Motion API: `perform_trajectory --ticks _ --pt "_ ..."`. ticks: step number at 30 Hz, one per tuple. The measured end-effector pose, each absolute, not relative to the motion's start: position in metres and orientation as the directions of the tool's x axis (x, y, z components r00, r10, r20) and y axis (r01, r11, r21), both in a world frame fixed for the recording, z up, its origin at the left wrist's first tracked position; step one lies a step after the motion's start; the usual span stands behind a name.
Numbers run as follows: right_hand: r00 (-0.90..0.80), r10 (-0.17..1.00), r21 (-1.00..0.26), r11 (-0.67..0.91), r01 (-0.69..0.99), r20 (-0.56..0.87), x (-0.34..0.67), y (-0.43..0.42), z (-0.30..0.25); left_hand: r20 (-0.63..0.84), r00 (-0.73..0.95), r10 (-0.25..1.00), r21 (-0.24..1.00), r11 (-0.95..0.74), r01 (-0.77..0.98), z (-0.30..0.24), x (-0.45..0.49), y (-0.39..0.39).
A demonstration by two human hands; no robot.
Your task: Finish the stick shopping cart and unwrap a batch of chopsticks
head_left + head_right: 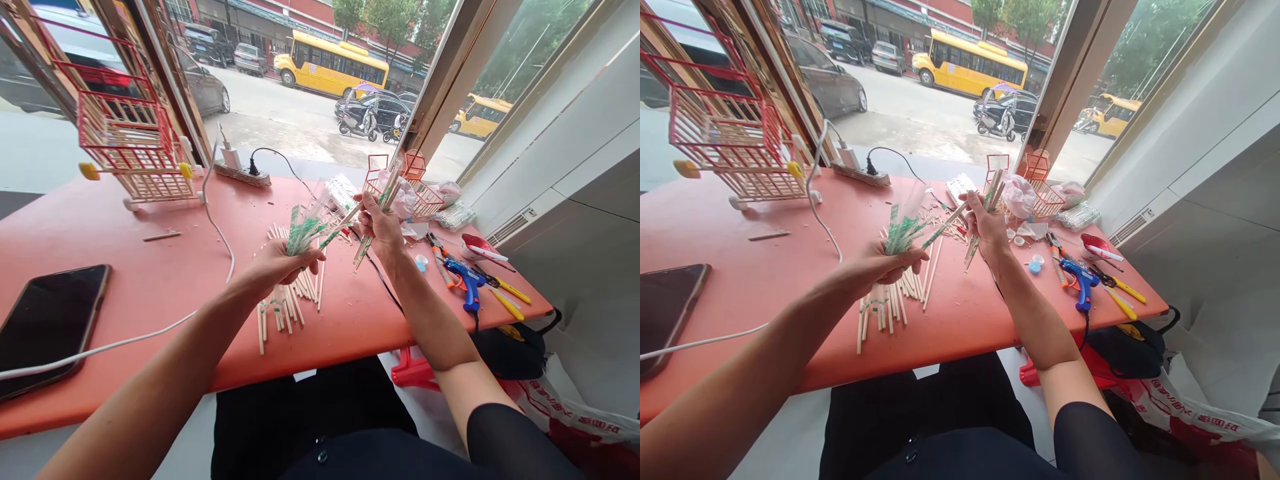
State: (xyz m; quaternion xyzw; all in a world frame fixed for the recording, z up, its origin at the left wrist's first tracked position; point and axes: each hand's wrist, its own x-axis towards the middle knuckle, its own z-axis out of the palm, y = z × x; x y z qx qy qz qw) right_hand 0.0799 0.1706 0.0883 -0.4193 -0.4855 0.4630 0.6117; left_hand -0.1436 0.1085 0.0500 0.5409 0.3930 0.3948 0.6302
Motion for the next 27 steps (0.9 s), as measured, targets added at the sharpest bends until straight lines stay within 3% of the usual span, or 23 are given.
perform_trajectory --ticks 7,14,19,27 --pt "-0.086 0.986 -0.986 0.134 -0.099 0.143 0.065 0.161 0.08 -0.1 0.399 0.912 0.983 0.152 -0.1 0.048 -0.145 0.11" --pt "0.016 0.984 -0.981 0.176 -0.086 0.175 0.07 0.163 0.085 -0.164 0.463 0.871 0.959 0.25 -0.131 0.054 -0.14 0.106" --pt "0.076 0.975 -0.969 0.216 -0.122 0.208 0.083 0.171 0.092 -0.15 0.503 0.851 0.955 0.255 -0.148 0.055 -0.141 0.106" --pt "0.195 0.947 -0.962 0.27 -0.047 0.256 0.113 0.187 0.097 -0.149 0.499 0.854 0.954 0.256 -0.154 0.052 -0.142 0.108"
